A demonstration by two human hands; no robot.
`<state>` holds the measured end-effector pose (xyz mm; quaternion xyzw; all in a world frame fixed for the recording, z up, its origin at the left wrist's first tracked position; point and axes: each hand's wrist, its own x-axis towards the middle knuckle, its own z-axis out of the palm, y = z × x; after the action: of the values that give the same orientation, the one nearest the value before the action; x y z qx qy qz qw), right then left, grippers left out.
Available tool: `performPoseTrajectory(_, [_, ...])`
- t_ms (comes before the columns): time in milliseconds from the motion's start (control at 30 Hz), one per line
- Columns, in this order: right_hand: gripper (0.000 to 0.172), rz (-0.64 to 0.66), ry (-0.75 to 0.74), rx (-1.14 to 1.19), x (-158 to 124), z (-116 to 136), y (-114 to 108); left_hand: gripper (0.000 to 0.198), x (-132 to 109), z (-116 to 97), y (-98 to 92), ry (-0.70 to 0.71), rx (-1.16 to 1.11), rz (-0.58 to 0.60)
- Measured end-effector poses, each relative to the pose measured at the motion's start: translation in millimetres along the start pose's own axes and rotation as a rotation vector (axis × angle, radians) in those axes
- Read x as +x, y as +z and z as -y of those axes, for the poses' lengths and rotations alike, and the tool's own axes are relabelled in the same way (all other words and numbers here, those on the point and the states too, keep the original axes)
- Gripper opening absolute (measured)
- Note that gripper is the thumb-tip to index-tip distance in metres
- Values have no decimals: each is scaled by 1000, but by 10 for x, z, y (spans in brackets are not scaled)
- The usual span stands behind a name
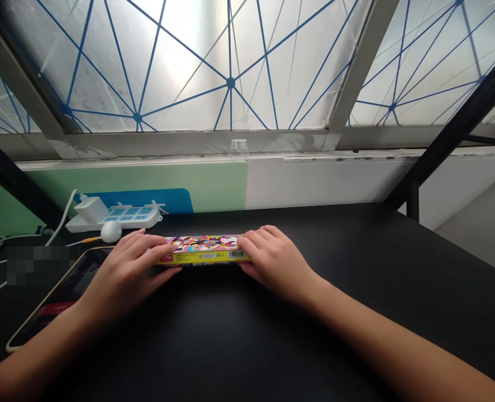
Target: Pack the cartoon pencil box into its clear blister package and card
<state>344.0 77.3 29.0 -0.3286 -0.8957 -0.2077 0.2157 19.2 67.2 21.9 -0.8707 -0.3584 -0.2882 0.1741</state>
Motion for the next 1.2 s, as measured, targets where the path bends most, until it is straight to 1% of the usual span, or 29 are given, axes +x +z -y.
performPoseTrajectory(100, [18,60,-11,-44,3,120,27,24,14,-37,-26,61,-9,65])
performPoseTrajectory(233, [28,149,25,1,4,240,36,11,49,-96,-43,103,-42,148])
performPoseTrajectory(300, [32,181,22,52,2,269,52,14,67,-121,-39,125,-48,192])
performPoseTrajectory(400, [45,228,-18,143,-1,288,84,17,80,-138,-26,140,-75,203])
performPoseTrajectory(467, [55,260,-37,191,-3,292,99,13,76,-132,-14,125,-115,189])
performPoseTrajectory(500, [58,274,-35,206,-4,292,103,16,70,-125,-6,106,-143,185])
performPoseTrajectory(567, [63,299,-27,221,-4,288,104,32,57,-107,20,37,-192,187])
performPoseTrajectory(633, [66,324,-32,229,-3,278,100,46,43,-87,57,-51,-211,218])
performPoseTrajectory(767, [70,353,-34,257,1,247,90,64,12,-56,142,-243,-163,359])
performPoseTrajectory(833, [70,366,-23,289,12,233,75,71,0,-50,169,-309,-134,434])
performPoseTrajectory(900, [71,395,-6,323,27,219,43,74,-4,-52,180,-338,-112,475])
performPoseTrajectory(1033, [73,493,47,376,40,156,-91,74,8,-64,173,-356,-91,485])
performPoseTrajectory(1133, [67,554,90,393,0,28,-220,73,14,-68,164,-367,-90,493])
performPoseTrajectory(1200, [58,575,107,402,-44,-97,-295,73,11,-65,163,-370,-89,505])
